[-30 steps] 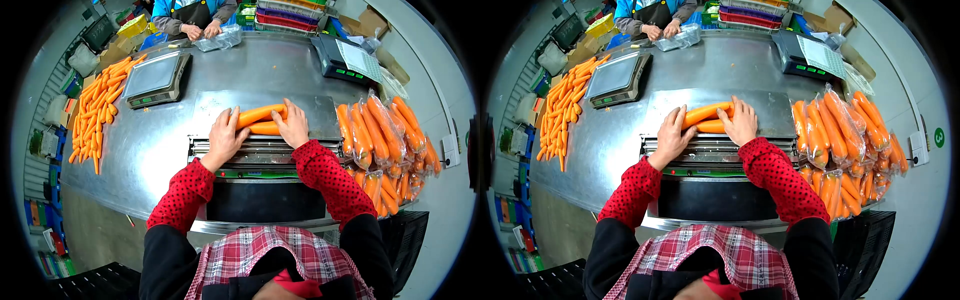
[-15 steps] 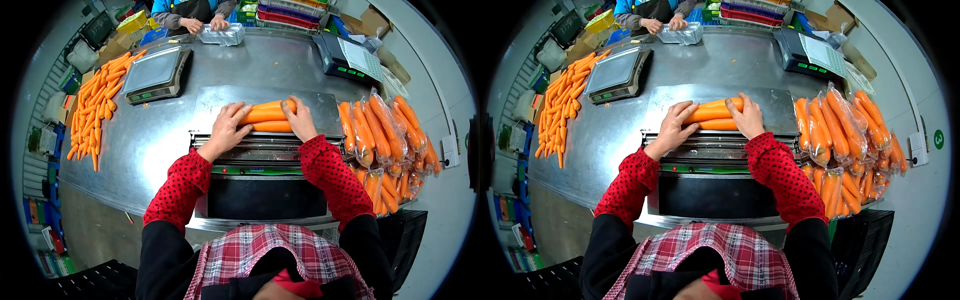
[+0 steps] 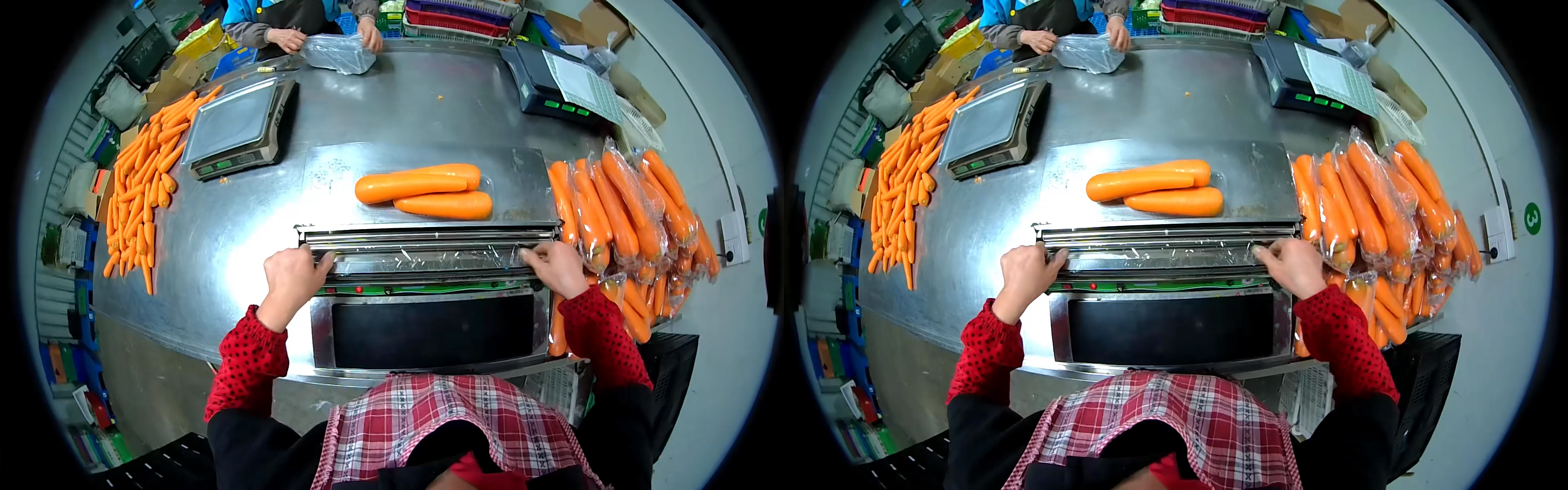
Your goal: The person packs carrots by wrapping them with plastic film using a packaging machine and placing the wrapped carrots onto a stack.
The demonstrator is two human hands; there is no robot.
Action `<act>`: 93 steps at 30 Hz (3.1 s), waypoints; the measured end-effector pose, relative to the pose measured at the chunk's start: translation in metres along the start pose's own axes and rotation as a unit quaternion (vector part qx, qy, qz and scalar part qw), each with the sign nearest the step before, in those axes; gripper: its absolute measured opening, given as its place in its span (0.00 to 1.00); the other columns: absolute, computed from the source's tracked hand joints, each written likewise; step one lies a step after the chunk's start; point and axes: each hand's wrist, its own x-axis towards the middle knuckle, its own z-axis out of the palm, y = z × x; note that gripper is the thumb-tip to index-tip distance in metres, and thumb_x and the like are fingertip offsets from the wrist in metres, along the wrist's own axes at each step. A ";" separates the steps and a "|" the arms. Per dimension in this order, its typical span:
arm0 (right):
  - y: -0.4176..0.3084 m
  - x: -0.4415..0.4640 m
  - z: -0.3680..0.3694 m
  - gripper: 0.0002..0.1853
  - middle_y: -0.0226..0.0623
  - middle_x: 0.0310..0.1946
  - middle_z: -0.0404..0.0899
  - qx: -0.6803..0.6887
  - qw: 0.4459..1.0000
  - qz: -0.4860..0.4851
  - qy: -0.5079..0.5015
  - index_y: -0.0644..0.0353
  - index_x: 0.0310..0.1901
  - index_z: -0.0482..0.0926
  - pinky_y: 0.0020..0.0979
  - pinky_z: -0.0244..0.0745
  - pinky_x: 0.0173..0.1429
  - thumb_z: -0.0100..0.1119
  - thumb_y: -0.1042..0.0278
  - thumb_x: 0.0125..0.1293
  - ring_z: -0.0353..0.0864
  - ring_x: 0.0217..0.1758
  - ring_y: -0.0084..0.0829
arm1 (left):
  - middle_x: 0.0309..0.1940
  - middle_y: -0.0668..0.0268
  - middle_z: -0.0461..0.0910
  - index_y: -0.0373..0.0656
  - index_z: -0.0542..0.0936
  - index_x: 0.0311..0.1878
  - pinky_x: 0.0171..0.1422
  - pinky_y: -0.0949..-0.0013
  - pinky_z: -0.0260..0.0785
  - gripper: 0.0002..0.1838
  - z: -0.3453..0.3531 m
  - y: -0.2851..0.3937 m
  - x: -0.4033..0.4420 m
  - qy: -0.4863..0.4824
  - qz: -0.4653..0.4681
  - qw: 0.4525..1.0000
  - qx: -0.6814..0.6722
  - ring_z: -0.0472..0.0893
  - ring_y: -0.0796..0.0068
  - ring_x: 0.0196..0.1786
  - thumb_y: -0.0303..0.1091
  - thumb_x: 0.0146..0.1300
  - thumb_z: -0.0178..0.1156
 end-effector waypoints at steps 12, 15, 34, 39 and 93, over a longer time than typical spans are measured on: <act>-0.052 -0.019 -0.050 0.13 0.44 0.25 0.79 0.760 0.635 -0.076 -0.118 0.61 0.28 0.72 0.24 0.72 0.23 0.47 0.64 0.69 0.77 0.19 0.29 | 0.23 0.51 0.80 0.41 0.74 0.23 0.34 0.63 0.77 0.18 -0.065 -0.013 0.040 -0.073 -0.016 0.639 -0.766 0.82 0.63 0.28 0.38 0.68 0.49; -0.096 0.086 -0.052 0.11 0.51 0.43 0.79 0.835 0.538 0.032 0.111 0.65 0.32 0.75 0.34 0.78 0.45 0.51 0.66 0.67 0.82 0.44 0.37 | 0.37 0.52 0.84 0.37 0.78 0.27 0.51 0.58 0.75 0.15 -0.037 0.017 0.145 0.087 -0.080 0.657 -0.745 0.83 0.60 0.40 0.36 0.68 0.53; -0.060 0.069 -0.037 0.10 0.26 0.28 0.74 0.351 0.905 -0.073 -0.229 0.56 0.51 0.73 0.22 0.72 0.29 0.46 0.65 0.74 0.70 0.23 0.14 | 0.25 0.70 0.76 0.38 0.77 0.37 0.20 0.79 0.57 0.14 -0.012 0.032 0.040 -0.090 -0.081 0.822 -0.556 0.64 0.87 0.16 0.35 0.75 0.47; -0.032 -0.029 -0.010 0.10 0.26 0.34 0.75 0.419 0.862 -0.197 -0.207 0.56 0.48 0.76 0.21 0.71 0.30 0.50 0.62 0.74 0.70 0.26 0.15 | 0.18 0.73 0.71 0.37 0.77 0.32 0.17 0.78 0.53 0.16 -0.052 0.058 -0.068 -0.112 -0.111 0.866 -0.474 0.61 0.89 0.14 0.35 0.74 0.47; 0.009 -0.324 0.087 0.09 0.36 0.33 0.83 0.495 0.863 -0.091 0.048 0.67 0.38 0.79 0.29 0.73 0.43 0.62 0.69 0.64 0.81 0.37 0.27 | 0.36 0.53 0.74 0.36 0.74 0.38 0.44 0.63 0.66 0.18 -0.046 0.252 -0.159 -0.451 0.381 0.412 -0.694 0.73 0.64 0.37 0.44 0.71 0.52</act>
